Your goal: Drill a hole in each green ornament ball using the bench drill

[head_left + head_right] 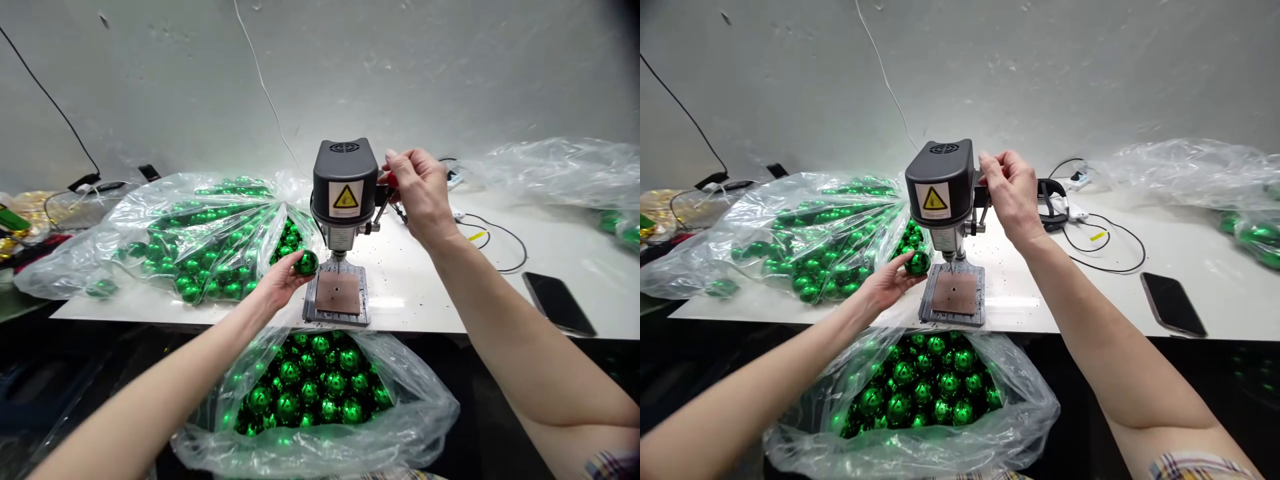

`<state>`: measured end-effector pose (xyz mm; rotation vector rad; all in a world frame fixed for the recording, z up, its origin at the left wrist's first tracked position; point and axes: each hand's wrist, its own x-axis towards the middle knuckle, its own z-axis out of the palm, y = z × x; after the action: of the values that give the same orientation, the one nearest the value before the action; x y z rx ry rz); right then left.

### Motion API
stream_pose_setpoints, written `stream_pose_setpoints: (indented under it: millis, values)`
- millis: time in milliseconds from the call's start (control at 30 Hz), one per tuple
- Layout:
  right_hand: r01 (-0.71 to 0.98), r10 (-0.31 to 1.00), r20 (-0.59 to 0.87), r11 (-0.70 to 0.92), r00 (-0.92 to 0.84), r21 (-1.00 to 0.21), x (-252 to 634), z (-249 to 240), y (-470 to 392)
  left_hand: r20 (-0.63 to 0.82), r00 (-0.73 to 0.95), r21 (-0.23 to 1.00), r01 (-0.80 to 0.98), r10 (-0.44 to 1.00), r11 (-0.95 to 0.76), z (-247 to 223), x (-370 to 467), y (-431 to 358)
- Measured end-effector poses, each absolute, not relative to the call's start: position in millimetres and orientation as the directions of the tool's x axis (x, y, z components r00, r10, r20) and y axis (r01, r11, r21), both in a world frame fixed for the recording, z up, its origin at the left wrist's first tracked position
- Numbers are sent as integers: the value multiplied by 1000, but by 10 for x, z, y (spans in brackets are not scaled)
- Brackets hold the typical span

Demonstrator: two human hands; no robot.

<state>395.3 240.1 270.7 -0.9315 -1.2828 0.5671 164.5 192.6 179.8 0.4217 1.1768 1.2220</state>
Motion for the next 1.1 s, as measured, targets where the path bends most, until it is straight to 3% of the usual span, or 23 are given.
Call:
stream_pose_setpoints:
  millis: [100, 233, 433, 567, 767, 1100]
  values:
    - [165, 784, 581, 557, 218, -814, 3934, 2779, 2420, -386, -50, 873, -343, 921, 348, 1749, 1588, 1982]
    - [109, 777, 575, 568, 257, -816, 3909, 2784, 2473, -250, 36, 889, -387, 968, 244, 1351, 1683, 1872]
    - [69, 798, 544, 546, 260, -835, 3841, 2889, 2496, -8, -104, 973, -230, 995, -16, 719, 1833, 1727]
    - [-35, 865, 430, 453, 258, -891, 3794, 2946, 2515, 39, -92, 993, -109, 995, -49, 609, 1861, 1826]
    - [-164, 890, 348, 405, 293, -899, 3753, 2932, 2543, 27, -61, 997, -67, 998, -31, 528, 1942, 2001]
    - [-52, 868, 437, 460, 235, -886, 3800, 2890, 2612, 112, -43, 988, 115, 993, -106, 538, 2002, 1984]
